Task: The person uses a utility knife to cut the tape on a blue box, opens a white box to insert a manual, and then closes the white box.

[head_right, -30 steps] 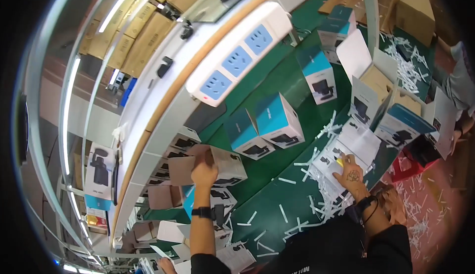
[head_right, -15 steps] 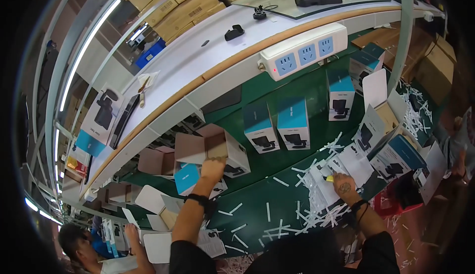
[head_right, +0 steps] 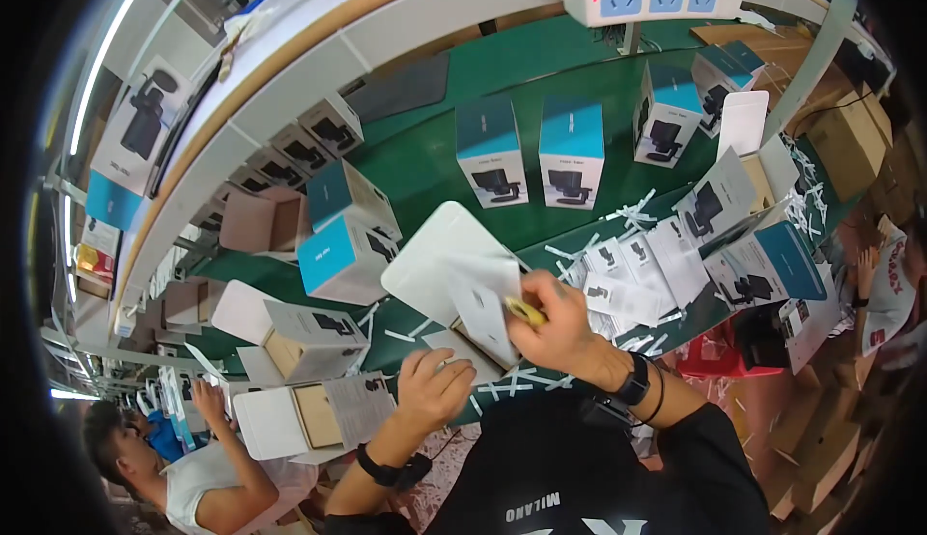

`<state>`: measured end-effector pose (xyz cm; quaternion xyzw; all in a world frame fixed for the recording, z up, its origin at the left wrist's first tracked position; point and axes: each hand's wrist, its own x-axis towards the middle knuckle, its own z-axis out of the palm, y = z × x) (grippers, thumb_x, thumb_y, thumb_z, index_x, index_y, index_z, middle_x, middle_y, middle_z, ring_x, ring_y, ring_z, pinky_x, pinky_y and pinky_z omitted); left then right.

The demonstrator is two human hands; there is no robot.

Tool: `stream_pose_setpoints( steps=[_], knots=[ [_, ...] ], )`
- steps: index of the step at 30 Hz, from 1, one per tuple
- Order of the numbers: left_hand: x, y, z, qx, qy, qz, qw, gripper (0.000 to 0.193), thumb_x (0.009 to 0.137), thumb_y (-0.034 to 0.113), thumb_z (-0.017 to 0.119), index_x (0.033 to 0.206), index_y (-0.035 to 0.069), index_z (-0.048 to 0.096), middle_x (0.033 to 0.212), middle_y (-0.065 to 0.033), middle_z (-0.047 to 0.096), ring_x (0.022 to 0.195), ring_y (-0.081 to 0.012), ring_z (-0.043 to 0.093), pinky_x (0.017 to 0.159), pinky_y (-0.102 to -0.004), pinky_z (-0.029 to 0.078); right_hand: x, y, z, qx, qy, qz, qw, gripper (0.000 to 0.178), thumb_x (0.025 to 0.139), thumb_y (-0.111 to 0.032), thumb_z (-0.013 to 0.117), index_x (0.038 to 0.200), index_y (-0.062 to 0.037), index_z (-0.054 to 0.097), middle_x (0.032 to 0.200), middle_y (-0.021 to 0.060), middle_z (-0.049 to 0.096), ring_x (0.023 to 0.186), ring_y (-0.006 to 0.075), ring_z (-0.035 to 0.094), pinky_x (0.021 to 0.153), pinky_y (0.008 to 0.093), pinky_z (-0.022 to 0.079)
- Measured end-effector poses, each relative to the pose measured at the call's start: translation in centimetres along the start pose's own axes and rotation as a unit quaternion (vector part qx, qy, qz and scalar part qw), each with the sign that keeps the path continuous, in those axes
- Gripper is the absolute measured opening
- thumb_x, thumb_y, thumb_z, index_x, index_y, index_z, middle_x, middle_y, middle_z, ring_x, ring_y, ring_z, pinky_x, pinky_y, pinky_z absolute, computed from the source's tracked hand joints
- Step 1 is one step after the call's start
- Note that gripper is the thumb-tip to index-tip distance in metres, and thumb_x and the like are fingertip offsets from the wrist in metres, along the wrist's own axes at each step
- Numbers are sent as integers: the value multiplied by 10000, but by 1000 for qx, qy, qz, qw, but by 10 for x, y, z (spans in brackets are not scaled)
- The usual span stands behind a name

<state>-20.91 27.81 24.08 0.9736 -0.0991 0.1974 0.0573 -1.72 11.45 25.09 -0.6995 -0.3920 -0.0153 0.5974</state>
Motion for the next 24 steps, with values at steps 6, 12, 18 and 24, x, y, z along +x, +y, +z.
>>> stream_pose_setpoints(
  steps=[6,12,18,24],
  knots=[
    [-13,34,12,-22,143,-191,971,426,643,85,753,1068,102,745,1060,-90,664,1017,-271,600,854,-447,463,-15,-13,18,-41,-72,-48,995,522,762,-31,700,1268,-23,572,875,159,668,676,321,686,609,375,555],
    [-29,27,15,-84,155,-252,952,426,685,43,740,1111,40,733,989,-135,649,883,-269,608,743,-374,485,-11,-31,28,-52,-161,-6,986,695,774,-41,718,1422,2,471,894,152,698,666,321,699,600,397,557],
    [-29,33,20,-305,109,-318,891,329,742,27,725,1070,4,708,813,-110,679,659,-235,666,609,-314,536,-1,-36,52,-142,-229,-29,963,732,822,-102,719,1486,-36,418,857,107,688,632,314,687,556,399,545],
    [-19,23,11,-413,73,-427,801,174,759,12,712,915,3,636,600,-21,593,518,-93,547,500,-262,436,-33,-16,52,-109,-146,-92,979,689,834,-133,745,1448,-50,443,870,70,705,616,276,689,547,374,554]
  ],
)
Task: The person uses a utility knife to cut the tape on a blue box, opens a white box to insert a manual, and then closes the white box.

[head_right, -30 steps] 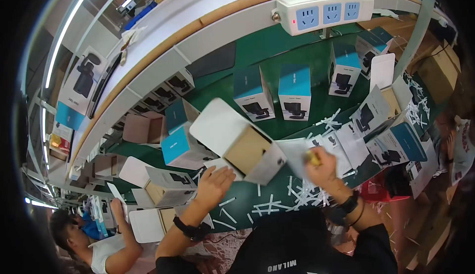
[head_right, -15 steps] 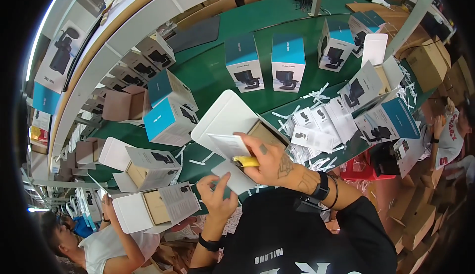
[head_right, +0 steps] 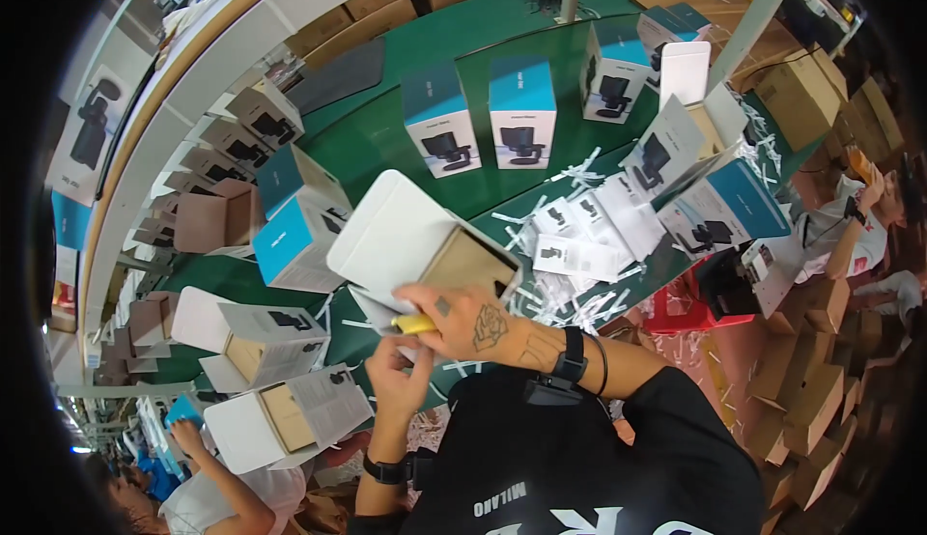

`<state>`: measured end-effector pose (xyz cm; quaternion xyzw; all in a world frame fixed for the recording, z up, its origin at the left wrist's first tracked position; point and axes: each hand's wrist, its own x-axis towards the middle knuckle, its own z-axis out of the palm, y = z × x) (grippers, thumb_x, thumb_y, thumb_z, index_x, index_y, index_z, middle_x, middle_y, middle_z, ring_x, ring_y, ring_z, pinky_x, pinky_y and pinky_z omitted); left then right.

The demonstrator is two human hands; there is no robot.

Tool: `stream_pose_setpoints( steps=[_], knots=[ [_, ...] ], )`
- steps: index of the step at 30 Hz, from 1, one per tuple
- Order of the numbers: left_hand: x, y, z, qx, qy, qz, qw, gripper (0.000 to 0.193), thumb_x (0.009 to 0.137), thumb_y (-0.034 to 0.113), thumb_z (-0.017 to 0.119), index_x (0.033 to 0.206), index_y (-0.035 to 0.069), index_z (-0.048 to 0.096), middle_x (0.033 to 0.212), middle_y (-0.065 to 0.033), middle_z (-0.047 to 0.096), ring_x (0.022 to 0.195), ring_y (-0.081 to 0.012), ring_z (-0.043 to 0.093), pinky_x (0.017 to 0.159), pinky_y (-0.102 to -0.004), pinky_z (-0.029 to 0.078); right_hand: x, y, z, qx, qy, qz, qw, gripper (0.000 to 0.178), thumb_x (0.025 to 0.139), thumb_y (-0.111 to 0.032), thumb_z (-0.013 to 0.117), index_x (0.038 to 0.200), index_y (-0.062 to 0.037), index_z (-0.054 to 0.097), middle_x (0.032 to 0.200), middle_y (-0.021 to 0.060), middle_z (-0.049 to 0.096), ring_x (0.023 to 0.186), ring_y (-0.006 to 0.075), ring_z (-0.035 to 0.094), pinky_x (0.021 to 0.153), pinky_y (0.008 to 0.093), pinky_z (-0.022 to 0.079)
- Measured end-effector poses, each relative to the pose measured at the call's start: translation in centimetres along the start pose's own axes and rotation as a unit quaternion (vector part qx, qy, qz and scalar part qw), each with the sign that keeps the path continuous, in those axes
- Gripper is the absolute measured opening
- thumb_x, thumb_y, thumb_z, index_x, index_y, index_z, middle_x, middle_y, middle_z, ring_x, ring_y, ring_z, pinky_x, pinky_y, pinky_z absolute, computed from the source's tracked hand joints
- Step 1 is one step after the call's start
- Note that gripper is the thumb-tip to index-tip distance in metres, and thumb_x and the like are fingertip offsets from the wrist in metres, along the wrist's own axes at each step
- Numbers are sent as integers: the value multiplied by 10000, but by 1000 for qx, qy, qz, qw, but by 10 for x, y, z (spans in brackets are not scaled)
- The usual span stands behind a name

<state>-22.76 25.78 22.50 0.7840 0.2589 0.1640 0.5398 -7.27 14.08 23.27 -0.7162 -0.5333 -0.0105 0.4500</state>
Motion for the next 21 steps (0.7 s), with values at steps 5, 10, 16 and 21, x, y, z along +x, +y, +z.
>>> stream_pose_setpoints(
  steps=[5,10,16,21],
  knots=[
    [8,-4,-20,131,17,11,991,143,751,67,743,867,35,664,625,-98,649,545,-161,655,534,-297,511,-29,-18,-37,78,-9,52,996,584,795,-86,802,1326,-68,559,860,57,722,628,236,702,573,325,563],
    [18,-2,-48,214,38,86,972,104,745,60,744,816,46,669,631,-105,651,543,-183,655,529,-303,504,-33,-14,-58,66,-2,107,992,514,820,-92,776,1304,-80,603,972,102,735,690,267,721,610,338,583],
    [16,3,-44,131,68,79,986,500,746,115,775,1209,-13,636,980,-194,702,844,-306,704,747,-364,559,-36,4,-58,-4,148,87,985,395,797,-43,803,1159,-28,644,772,96,677,631,179,666,588,273,524],
    [22,-8,-16,247,-1,237,939,901,764,261,817,1487,-83,403,1448,-285,514,1321,-456,523,1091,-517,430,-38,51,-24,117,39,335,934,389,850,-157,801,1150,-15,597,846,100,659,712,164,643,646,273,515]
  ],
)
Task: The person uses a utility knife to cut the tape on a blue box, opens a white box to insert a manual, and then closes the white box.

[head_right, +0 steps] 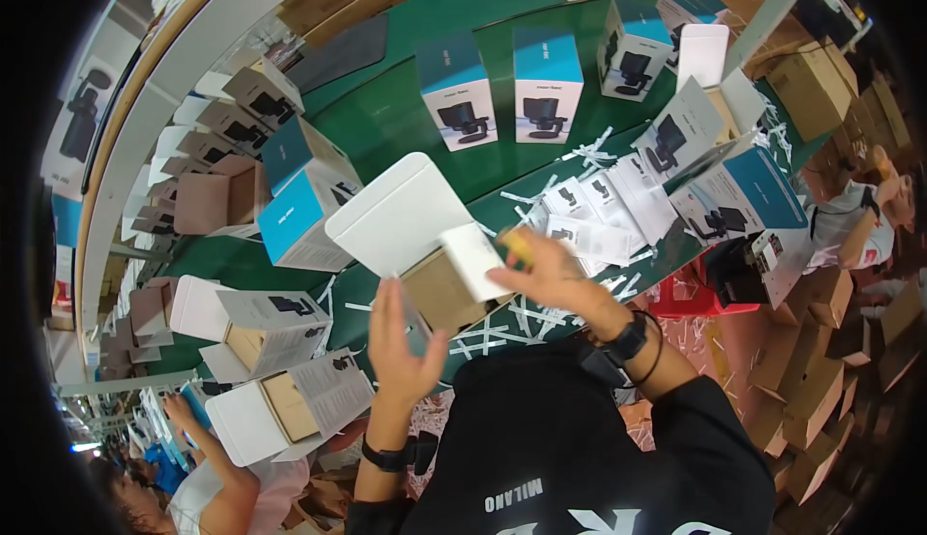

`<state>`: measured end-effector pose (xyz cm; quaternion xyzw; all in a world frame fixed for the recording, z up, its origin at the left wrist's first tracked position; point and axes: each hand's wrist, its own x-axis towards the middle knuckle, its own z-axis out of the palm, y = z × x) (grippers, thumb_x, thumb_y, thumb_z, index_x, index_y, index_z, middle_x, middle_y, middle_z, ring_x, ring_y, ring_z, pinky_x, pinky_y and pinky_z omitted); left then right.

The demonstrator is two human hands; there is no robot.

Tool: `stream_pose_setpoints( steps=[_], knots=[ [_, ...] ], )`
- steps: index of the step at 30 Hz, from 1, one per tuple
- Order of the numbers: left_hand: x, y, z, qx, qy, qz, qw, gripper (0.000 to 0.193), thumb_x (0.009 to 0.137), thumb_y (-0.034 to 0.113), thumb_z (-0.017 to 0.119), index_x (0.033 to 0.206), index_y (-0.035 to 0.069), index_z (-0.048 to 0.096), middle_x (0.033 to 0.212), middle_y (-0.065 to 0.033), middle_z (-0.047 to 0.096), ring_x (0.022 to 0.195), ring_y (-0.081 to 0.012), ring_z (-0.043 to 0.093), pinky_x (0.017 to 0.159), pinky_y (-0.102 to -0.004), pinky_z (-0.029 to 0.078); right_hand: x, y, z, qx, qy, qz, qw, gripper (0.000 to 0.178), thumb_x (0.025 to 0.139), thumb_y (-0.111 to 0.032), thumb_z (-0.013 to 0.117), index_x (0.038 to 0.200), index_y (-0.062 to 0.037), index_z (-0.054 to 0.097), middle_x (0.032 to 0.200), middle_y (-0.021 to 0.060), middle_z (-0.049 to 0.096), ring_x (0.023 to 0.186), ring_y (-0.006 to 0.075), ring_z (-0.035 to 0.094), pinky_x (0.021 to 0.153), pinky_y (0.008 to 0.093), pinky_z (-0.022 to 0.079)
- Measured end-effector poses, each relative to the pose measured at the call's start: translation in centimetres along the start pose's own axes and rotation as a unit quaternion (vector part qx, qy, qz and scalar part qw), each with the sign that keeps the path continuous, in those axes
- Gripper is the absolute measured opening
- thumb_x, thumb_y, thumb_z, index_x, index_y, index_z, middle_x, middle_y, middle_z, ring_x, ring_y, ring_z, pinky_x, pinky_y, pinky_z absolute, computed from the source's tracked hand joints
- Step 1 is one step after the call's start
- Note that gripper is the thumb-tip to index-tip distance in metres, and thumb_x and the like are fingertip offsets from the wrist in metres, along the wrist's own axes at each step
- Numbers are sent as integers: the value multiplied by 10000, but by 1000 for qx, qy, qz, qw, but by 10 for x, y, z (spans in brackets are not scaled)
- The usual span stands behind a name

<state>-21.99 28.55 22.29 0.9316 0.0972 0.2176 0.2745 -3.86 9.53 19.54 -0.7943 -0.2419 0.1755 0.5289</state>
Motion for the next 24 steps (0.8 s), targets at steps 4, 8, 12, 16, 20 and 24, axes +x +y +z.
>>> stream_pose_setpoints(
  steps=[4,8,12,16,20,24],
  knots=[
    [15,24,30,97,-183,26,978,995,763,396,825,1494,-105,373,1594,-297,330,1488,-478,298,1194,-601,242,-6,-15,6,-106,-174,8,979,437,883,-246,780,1179,-14,557,889,140,660,766,255,662,688,358,527],
    [4,14,37,127,-213,48,968,1084,767,492,812,1525,-103,316,1619,-312,274,1518,-458,255,1205,-628,166,-17,-5,-7,-45,-175,41,983,382,933,-244,722,1194,-11,569,855,142,665,698,285,672,648,382,521],
    [1,9,43,135,-199,58,969,1056,764,517,800,1492,-114,369,1603,-283,333,1505,-436,300,1196,-622,208,-11,-5,-24,-69,-180,-32,981,287,966,-217,661,1161,-10,614,795,154,674,653,313,678,618,389,514],
    [-8,1,53,128,-159,88,975,1033,771,532,791,1479,-111,398,1585,-278,374,1482,-425,353,1193,-617,223,-6,-9,-40,-124,-202,-53,970,243,966,-203,644,1114,-11,656,754,175,680,673,333,687,629,399,521],
    [-7,1,54,136,-144,98,975,1062,756,539,803,1494,-101,387,1558,-301,402,1468,-440,375,1177,-621,259,-8,-5,-45,-132,-206,-44,969,244,961,-204,648,1108,-10,668,768,180,692,696,337,696,647,396,530],
    [-6,2,53,132,-139,93,977,1039,760,527,803,1484,-103,404,1551,-294,418,1464,-435,385,1184,-614,249,-6,-4,-44,-126,-217,-25,968,252,959,-224,634,1103,-20,669,799,185,701,731,363,692,674,430,532]
  ],
)
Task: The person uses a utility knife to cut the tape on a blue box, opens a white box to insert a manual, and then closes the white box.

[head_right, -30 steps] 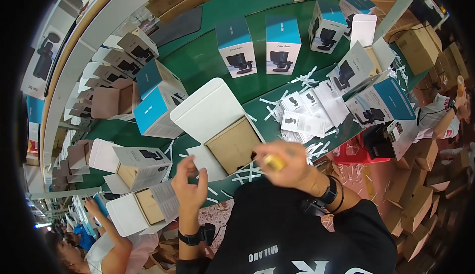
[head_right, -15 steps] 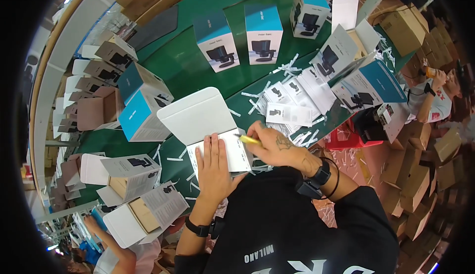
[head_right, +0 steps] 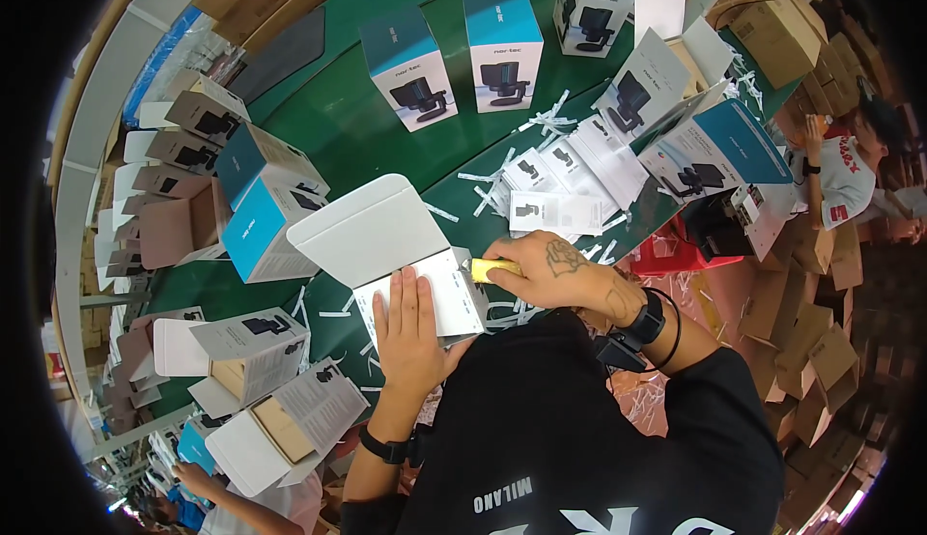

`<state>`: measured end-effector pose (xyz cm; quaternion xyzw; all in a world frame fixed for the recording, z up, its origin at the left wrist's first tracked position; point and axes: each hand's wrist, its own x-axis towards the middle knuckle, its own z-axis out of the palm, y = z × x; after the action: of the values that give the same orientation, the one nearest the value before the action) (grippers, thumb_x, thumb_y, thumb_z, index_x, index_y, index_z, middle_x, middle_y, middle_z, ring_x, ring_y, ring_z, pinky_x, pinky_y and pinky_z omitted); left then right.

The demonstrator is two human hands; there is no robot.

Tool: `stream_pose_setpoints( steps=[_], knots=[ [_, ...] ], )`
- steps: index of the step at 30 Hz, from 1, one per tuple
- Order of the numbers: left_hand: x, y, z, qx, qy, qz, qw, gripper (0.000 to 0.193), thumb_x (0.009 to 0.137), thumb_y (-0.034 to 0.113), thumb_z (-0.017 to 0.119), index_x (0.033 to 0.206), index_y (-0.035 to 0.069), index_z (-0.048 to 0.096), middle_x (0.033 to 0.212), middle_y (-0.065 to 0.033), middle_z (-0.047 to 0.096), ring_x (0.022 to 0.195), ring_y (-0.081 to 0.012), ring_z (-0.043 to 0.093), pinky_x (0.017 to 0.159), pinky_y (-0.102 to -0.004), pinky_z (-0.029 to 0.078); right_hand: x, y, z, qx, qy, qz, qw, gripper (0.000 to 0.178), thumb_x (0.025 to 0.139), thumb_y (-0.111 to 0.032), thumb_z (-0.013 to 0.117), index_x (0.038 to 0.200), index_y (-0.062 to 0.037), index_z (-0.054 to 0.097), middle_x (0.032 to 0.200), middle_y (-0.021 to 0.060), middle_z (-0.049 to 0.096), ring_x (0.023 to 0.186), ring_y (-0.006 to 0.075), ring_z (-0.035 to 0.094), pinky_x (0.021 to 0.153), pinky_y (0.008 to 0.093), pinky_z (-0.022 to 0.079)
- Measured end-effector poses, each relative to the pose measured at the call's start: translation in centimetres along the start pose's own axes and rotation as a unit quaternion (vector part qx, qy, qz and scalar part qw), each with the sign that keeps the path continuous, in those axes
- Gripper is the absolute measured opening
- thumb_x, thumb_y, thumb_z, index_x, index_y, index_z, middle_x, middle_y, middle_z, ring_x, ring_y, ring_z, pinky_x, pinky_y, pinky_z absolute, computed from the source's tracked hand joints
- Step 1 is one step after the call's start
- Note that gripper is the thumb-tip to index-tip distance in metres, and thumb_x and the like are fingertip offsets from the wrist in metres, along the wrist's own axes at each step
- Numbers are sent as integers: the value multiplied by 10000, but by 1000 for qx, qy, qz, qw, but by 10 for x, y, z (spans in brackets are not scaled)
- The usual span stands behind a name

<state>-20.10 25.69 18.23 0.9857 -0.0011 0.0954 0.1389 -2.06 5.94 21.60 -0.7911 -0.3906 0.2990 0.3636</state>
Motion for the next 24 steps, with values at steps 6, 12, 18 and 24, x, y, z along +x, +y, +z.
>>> stream_pose_setpoints(
  steps=[6,12,18,24],
  knots=[
    [5,3,-2,-3,-17,0,1000,1032,758,508,806,1488,-99,401,1561,-285,411,1468,-431,381,1191,-611,233,16,12,-2,199,-74,87,973,274,969,-270,629,1082,-24,675,824,194,705,760,377,694,678,447,534],
    [2,2,-1,-16,-14,-12,1000,1008,762,498,798,1475,-106,419,1582,-275,382,1484,-418,355,1192,-634,212,28,-20,-1,-146,-83,2,986,285,999,-316,613,964,-42,685,799,172,704,750,370,694,639,446,529],
    [7,5,-7,-36,-28,-22,999,991,760,485,802,1463,-106,429,1573,-279,387,1490,-418,343,1192,-640,201,13,-20,1,-158,-128,-8,979,422,970,-450,631,846,-53,697,736,153,694,728,356,700,640,442,538],
    [2,-1,-15,-35,-11,-28,999,917,720,431,836,1399,-91,509,1516,-280,452,1453,-430,398,1184,-612,263,-23,-16,-42,-222,-266,49,937,447,899,-460,709,804,-29,636,678,171,656,661,347,696,603,433,522]
  ],
)
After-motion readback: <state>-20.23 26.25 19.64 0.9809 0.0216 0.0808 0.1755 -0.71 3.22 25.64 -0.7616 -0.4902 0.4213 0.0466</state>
